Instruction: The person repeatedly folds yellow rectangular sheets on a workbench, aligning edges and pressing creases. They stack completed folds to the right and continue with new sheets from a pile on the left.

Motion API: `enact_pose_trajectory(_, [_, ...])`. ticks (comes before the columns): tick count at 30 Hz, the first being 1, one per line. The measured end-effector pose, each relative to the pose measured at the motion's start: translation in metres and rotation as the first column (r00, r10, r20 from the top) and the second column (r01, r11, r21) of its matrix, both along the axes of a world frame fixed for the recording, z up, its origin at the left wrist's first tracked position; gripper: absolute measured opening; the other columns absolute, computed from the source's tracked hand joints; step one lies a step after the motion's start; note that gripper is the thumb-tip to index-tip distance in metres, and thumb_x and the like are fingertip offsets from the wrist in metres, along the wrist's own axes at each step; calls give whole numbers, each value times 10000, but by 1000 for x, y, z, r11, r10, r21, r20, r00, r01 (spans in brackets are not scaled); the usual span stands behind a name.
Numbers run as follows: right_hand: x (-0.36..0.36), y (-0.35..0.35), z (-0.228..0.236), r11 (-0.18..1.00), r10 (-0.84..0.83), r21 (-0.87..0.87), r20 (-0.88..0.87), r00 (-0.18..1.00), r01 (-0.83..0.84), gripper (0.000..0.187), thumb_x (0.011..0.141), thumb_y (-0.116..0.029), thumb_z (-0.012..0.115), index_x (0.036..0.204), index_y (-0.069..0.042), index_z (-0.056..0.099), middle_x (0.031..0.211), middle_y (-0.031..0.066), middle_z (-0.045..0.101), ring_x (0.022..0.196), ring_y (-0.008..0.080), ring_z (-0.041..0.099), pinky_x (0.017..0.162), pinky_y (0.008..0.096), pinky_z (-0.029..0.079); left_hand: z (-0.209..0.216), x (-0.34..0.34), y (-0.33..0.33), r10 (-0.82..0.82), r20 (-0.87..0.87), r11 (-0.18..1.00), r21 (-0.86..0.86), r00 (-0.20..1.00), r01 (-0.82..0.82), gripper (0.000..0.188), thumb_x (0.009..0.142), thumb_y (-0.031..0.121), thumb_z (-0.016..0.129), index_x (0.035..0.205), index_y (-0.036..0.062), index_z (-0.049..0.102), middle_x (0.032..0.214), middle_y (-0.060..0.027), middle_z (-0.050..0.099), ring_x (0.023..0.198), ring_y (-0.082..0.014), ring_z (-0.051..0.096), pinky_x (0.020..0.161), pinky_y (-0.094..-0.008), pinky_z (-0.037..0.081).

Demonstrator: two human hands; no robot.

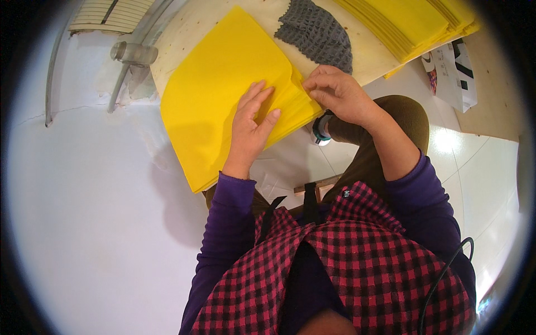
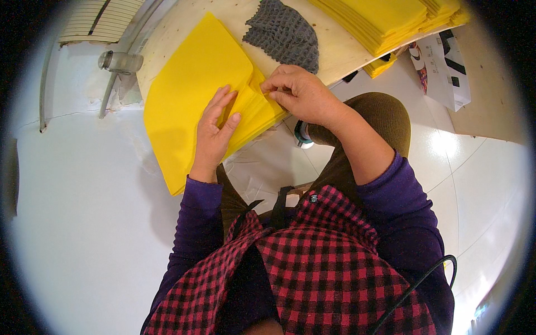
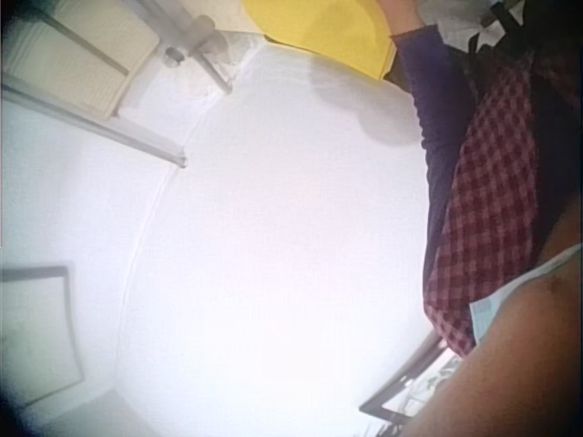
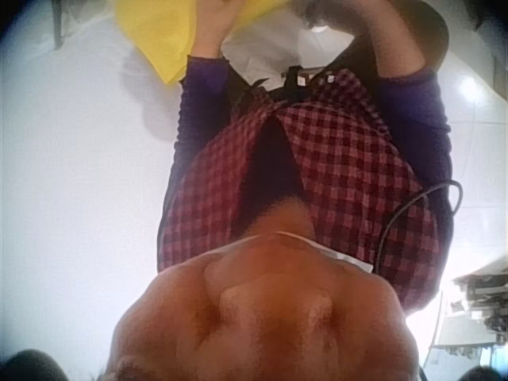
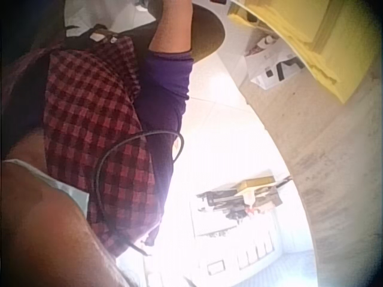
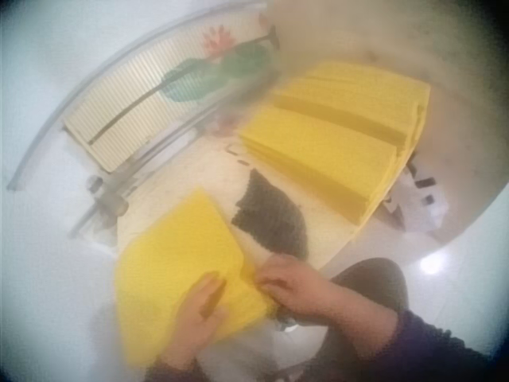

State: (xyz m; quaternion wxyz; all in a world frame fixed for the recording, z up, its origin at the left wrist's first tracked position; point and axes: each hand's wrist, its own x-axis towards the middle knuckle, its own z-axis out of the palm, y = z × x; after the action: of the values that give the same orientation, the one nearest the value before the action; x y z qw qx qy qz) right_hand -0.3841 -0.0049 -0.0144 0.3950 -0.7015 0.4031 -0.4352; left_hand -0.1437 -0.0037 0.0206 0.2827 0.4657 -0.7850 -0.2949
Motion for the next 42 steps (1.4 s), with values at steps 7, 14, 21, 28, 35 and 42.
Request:
enact_pose_trajectory(7, [0, -1, -1, 998, -42, -42, -22, 999, 41, 116, 893, -23, 551, 987, -5, 617, 944, 60, 570, 890, 179, 556, 790, 278, 466, -2, 0, 0, 7, -55, 1000, 20, 998, -6, 403, 894, 253, 629, 1198, -9, 601, 1354, -170, 506, 1301, -313, 421, 1085, -385, 312])
enact_pose_trajectory(14, [0, 0, 1, 996, -79, 31, 37, 996, 78, 118, 900, -65, 557, 977, -8, 625, 919, 77, 581, 858, 188, 564, 773, 287, 464, -3, 0, 0, 17, -49, 1000, 11, 999, -17, 388, 904, 237, 614, 1187, -28, 596, 1346, -182, 509, 1295, -314, 430, 1078, -377, 319])
enact_pose_trajectory(21, [3, 1, -1, 983, -182, 43, 123, 976, 178, 113, 891, -63, 577, 966, -17, 648, 878, 82, 585, 776, 169, 567, 711, 285, 473, -4, -1, 0, 30, -75, 1000, 5, 997, -30, 368, 915, 197, 600, 1184, -53, 579, 1333, -196, 517, 1277, -321, 450, 1058, -368, 346])
enact_pose_trajectory(28, [4, 2, 0, 986, -95, 148, 131, 987, 76, 116, 870, -23, 593, 974, 8, 635, 954, 53, 563, 880, 151, 560, 775, 264, 454, -5, 0, -1, 24, -96, 999, 34, 995, -21, 361, 915, 185, 602, 1194, -44, 581, 1336, -190, 518, 1286, -314, 440, 1063, -366, 338])
enact_pose_trajectory(35, [6, 3, 2, 996, -82, -39, -47, 996, 81, 133, 823, 13, 605, 950, -4, 642, 899, 75, 555, 834, 202, 563, 736, 286, 460, -5, 1, -1, 14, -57, 1000, 5, 998, -14, 383, 888, 219, 634, 1198, -3, 599, 1342, -181, 517, 1297, -325, 427, 1080, -386, 321])
enact_pose_trajectory(42, [5, 3, 3, 996, -66, -62, -67, 996, 62, 177, 805, 34, 594, 971, -3, 643, 874, 76, 538, 835, 206, 555, 737, 292, 457, -2, 1, -1, -18, 6, 999, -31, 1000, 18, 549, 756, 300, 756, 1211, 35, 602, 1356, -176, 510, 1310, -349, 407, 1101, -429, 294])
